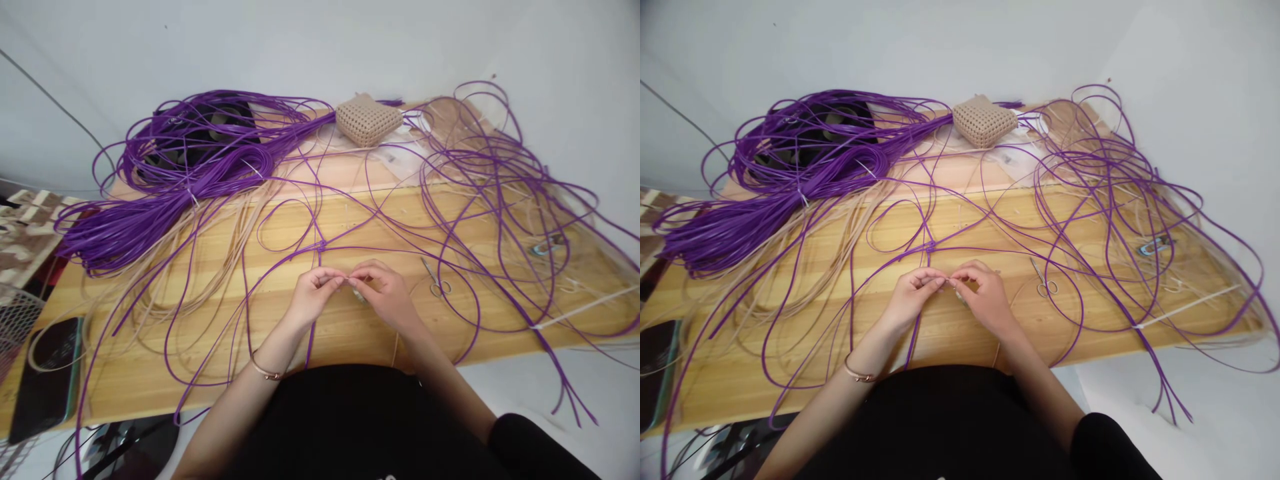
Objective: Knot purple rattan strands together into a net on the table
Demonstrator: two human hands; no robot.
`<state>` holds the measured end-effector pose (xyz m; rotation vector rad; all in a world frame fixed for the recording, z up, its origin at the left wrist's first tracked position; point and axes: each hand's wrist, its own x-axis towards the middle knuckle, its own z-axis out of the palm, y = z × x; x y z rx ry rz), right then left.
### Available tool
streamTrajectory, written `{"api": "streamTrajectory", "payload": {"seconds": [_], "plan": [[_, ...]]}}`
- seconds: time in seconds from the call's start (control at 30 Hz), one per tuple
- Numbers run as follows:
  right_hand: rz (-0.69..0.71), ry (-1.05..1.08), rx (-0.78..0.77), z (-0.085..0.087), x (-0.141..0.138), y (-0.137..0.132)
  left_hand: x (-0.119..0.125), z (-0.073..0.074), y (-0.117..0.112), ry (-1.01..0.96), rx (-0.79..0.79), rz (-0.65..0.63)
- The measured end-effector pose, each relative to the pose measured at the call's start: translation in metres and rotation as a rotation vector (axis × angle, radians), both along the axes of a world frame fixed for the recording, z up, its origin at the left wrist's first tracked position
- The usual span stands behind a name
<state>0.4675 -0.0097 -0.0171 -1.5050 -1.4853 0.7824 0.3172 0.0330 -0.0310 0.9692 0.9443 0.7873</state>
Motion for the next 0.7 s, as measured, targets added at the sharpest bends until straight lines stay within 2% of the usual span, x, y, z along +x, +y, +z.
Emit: {"api": "streamTrajectory", "payload": {"seconds": [0.23,0.33,0.47,0.6,0.7], "plan": [[0.128,-0.165,0.078,-0.007,0.012,0.005,0.0,0.001,0.0,-0.031,-0.05,0.001],[0.101,-0.172,0.028,-0.008,0.012,0.004,0.0,0.003,0.0,-0.034,-0.077,0.001],[0.024,0.021,-0.111,-0.004,0.007,-0.001,0.003,0.006,-0.003,0.008,-0.035,0.015],[0.086,0.054,-0.215,0.0,0.006,-0.004,0.006,0.008,-0.006,0.054,0.052,0.018],[0.107,-0.005,-0.192,0.001,0.009,-0.004,0.007,0.006,-0.007,0.045,0.061,0.006]]}}
